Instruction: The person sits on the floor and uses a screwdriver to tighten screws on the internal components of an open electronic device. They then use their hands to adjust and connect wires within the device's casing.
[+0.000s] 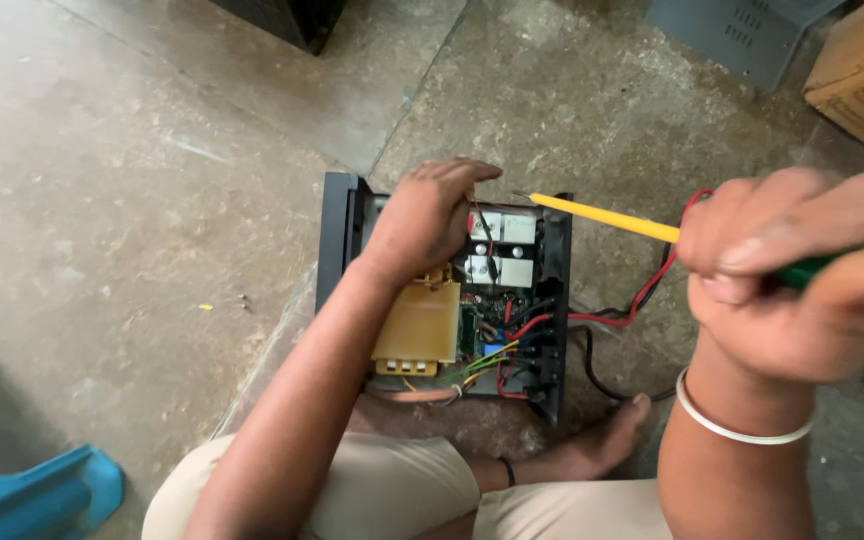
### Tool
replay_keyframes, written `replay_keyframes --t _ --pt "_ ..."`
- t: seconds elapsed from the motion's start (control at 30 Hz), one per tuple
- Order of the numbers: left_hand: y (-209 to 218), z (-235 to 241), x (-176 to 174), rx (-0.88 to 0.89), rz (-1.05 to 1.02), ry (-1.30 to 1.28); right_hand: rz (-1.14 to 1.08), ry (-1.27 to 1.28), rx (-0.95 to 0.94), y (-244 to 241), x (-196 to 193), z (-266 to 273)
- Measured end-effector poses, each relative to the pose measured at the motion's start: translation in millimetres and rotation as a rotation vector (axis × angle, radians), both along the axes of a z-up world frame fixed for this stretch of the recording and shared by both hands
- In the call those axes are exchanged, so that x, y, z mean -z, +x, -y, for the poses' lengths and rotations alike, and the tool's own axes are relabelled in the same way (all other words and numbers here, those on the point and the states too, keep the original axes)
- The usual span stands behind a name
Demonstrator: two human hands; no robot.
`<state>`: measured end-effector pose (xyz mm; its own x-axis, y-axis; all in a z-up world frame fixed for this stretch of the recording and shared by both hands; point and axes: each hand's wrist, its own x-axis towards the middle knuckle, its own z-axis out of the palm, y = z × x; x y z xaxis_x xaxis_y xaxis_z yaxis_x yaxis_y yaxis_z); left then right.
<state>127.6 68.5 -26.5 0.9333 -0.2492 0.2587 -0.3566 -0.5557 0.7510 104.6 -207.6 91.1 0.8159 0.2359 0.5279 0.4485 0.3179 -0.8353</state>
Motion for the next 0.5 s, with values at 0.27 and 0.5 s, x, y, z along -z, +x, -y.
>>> replay_keyframes --t 0.27,0.5 --pt "-1 0 32 -0.036 -0.013 0.142 -0.003 -0.194 0.119 34 -1 -32" --pt "3 10 26 -0.028 -0.083 0.179 -0.020 -0.122 0.164 62 0 -39"
